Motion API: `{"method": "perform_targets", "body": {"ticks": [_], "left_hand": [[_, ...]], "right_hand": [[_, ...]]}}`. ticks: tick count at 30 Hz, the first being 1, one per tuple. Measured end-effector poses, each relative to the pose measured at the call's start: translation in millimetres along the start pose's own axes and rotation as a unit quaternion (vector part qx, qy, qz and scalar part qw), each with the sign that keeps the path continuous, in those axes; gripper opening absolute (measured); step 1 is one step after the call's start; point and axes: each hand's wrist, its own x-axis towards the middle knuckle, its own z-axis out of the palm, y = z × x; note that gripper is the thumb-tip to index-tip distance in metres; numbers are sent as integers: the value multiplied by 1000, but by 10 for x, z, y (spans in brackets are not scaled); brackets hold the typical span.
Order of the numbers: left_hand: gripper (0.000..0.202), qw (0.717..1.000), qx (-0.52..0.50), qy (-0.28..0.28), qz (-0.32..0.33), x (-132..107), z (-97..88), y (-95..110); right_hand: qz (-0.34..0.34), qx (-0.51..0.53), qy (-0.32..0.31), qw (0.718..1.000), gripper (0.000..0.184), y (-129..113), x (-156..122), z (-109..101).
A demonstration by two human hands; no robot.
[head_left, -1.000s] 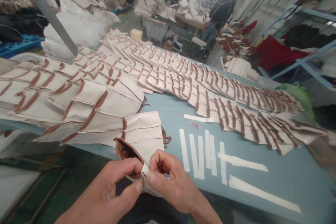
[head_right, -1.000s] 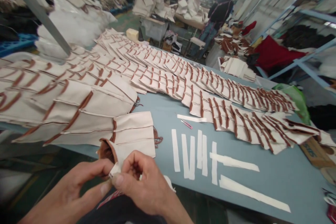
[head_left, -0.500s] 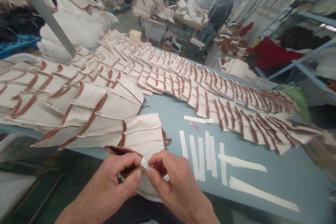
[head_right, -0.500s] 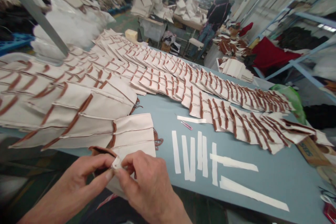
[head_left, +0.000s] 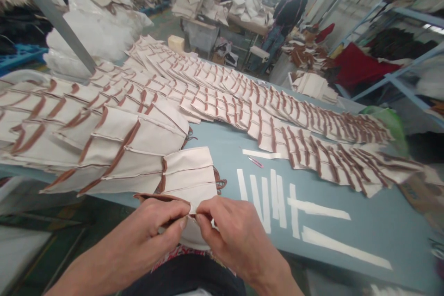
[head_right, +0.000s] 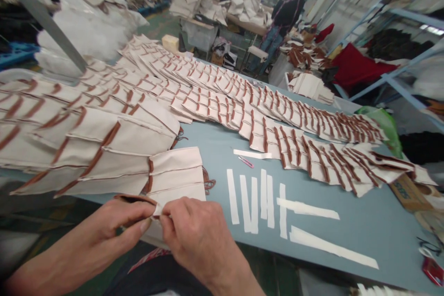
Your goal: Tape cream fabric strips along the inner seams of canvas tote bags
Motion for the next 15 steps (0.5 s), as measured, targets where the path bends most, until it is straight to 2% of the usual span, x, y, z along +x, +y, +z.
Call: {"method": "perform_targets", "body": {"ticks": [3, 8, 13, 15], "left_hand": [[33, 999, 22, -42, 4, -17, 44, 27], [34, 999, -2, -51, 3, -9, 95, 58], [37, 998, -3, -56, 3, 14, 100, 19], [37, 998, -8, -61, 5, 16, 95, 13]], "right_hand": [[24, 5, -10, 1000, 14, -42, 17, -48], [95, 77, 33, 992, 8, -77, -23, -10], [31, -2, 67, 997, 7, -42, -84, 58], [39, 13, 57, 998, 7, -54, -74, 38]]}}
